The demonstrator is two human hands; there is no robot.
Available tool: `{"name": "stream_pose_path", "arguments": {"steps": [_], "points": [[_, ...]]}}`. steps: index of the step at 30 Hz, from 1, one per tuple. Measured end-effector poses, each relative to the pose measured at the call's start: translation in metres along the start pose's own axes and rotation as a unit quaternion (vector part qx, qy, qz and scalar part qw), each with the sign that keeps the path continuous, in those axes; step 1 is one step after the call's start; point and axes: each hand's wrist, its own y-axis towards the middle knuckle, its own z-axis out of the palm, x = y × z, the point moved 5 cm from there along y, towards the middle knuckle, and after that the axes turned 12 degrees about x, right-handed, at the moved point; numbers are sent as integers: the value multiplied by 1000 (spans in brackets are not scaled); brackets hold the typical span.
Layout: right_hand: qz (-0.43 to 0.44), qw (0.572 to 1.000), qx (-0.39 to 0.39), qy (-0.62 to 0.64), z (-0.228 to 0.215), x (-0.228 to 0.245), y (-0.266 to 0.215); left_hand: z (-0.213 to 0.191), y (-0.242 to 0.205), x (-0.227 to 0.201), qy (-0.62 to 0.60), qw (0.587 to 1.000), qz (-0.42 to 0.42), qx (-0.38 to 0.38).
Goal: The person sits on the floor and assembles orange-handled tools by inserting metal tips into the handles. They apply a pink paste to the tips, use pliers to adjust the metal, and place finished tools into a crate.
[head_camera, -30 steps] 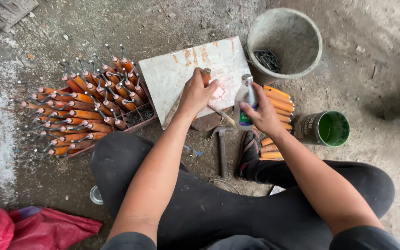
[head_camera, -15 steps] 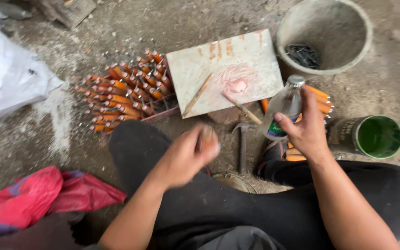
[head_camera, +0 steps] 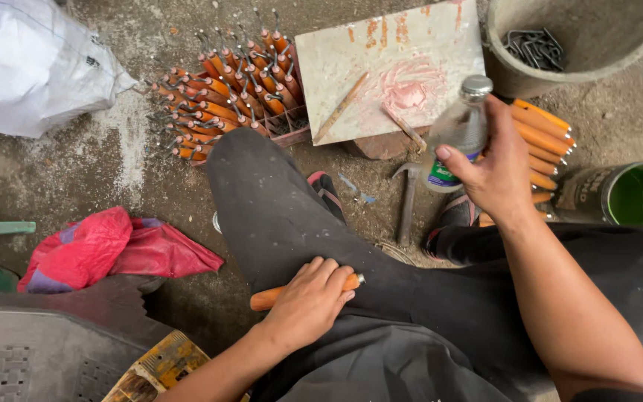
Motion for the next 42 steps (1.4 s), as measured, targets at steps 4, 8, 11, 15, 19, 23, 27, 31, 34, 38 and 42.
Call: {"name": "stream_pose_path", "arguments": {"steps": [4, 8, 11, 15, 19, 23, 27, 31, 34, 38, 42], "points": [[13, 999, 24, -23, 7, 1, -4, 1, 4, -8, -27, 999, 41, 18], [-30, 998, 54, -18, 20, -2, 0, -35, 16, -4, -11, 998, 52, 27], [-61, 993, 95, 44, 33, -3, -3, -91, 32, -1, 61, 988, 72, -124], [-55, 967, 172, 179, 51, -5, -10, -148, 72, -14, 191, 916, 249, -249], [-37, 953, 229, 195, 61, -9, -18, -160, 117, -19, 255, 862, 377, -225], [-32, 954, 234, 183, 61, -14, -13, -154, 161, -8, 222, 860, 420, -186], [-53, 984, 138, 99, 48, -18, 0, -139, 202, 10, 118, 891, 389, -204], [-17, 995, 87, -53, 40, -31, 24, -127, 244, 32, 43, 938, 277, -205], [-17, 992, 58, -113, 41, -38, 37, -120, 267, 49, 5, 964, 186, -189], [30, 985, 45, -164, 46, -53, 46, -114, 292, 63, -3, 979, 91, -183], [101, 975, 52, -192, 54, -73, 52, -109, 310, 76, -7, 989, 9, -149]]}}
